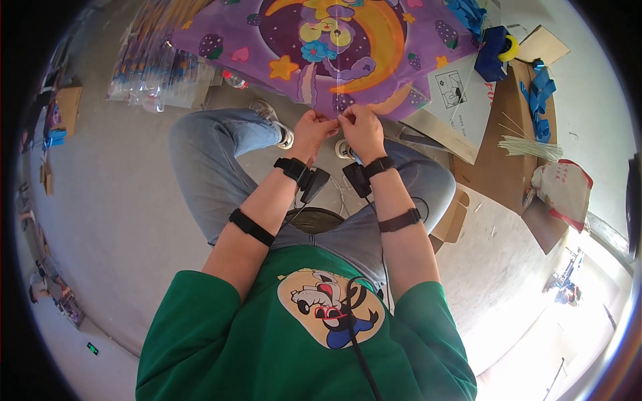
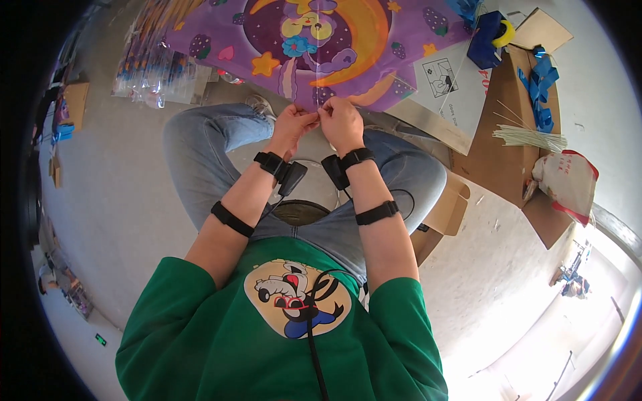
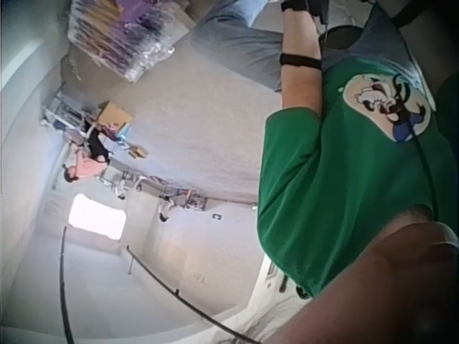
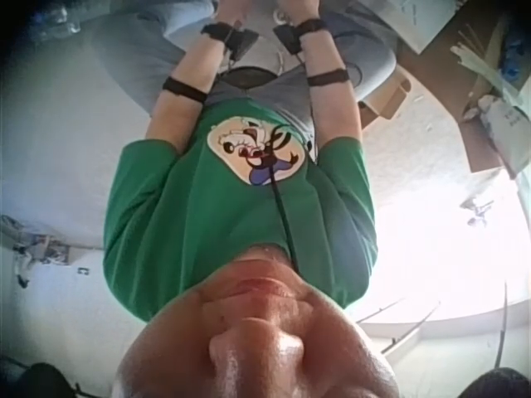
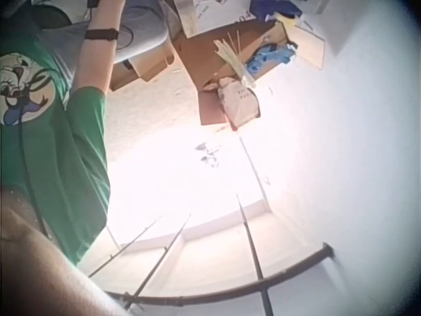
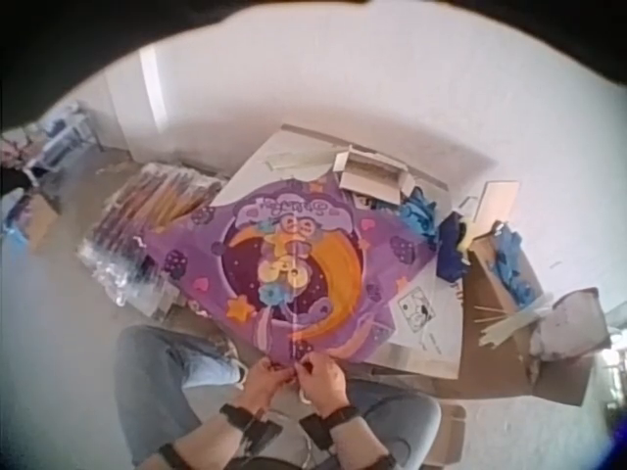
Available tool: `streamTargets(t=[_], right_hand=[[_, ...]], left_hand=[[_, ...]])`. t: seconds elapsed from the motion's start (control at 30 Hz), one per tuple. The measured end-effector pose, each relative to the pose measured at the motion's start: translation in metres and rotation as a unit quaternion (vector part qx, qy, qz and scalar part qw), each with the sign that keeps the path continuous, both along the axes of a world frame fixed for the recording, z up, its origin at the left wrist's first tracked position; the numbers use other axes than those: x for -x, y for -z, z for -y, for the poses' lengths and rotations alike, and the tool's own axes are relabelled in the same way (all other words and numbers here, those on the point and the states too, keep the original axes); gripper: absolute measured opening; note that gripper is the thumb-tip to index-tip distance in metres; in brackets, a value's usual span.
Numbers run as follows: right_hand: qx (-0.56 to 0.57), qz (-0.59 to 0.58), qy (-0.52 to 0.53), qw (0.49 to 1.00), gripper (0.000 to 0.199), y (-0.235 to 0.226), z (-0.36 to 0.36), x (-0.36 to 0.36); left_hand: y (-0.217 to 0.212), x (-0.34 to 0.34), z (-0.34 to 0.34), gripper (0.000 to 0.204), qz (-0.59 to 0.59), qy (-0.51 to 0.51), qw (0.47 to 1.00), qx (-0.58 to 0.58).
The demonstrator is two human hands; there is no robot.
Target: The person assembles a kite by threading a string through the sail, inserting a plastic rod, and securing it with tape. They then fold the finished kite, place it on a stack, and pick up a new sail to repeat the process.
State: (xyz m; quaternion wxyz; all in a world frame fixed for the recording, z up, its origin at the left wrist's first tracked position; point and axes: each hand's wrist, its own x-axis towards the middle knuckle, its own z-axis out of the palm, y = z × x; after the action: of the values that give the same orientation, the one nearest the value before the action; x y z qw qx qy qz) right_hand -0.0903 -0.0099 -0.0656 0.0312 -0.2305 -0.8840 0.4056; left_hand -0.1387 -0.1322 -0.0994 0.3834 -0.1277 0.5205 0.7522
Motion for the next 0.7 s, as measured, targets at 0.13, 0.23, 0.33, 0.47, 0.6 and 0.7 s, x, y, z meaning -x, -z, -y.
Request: streamTargets(t=[0.13,0.23,0.33,0.47,0.6,0.7], right_hand=[[-0.023,-0.013,-0.017,0.999,0.013,0.000,0.001,0.001],[-0.042,-0.024,-0.027,0.998,0.016,-0.001,0.001,0.001],[-0.060,-0.023,0.047,0.997,0.021,0.000,0.003,-0.005],[0.273,0.013,0.212,0.939,0.028,0.012,0.008,-0.020],[0.547,-0.008,0.227,0.806,0.021,0.021,0.015,-0.018],[0.543,-0.038,0.204,0.813,0.018,0.028,0.018,-0.012]], left_hand=[[0.003,0.000,0.000,0.021,0.002,-0.002,1.000,-0.005],[0.001,0.000,0.001,0.020,0.006,0.003,1.000,-0.015],[0.003,0.000,0.004,0.019,-0.002,0.011,1.000,-0.010],[-0.009,-0.003,0.005,0.018,0.023,-0.007,1.000,-0.009],[-0.016,-0.004,0.005,0.017,0.015,-0.014,1.000,-0.009],[-0.020,-0.005,0.007,0.014,0.014,-0.012,1.000,-0.024]])
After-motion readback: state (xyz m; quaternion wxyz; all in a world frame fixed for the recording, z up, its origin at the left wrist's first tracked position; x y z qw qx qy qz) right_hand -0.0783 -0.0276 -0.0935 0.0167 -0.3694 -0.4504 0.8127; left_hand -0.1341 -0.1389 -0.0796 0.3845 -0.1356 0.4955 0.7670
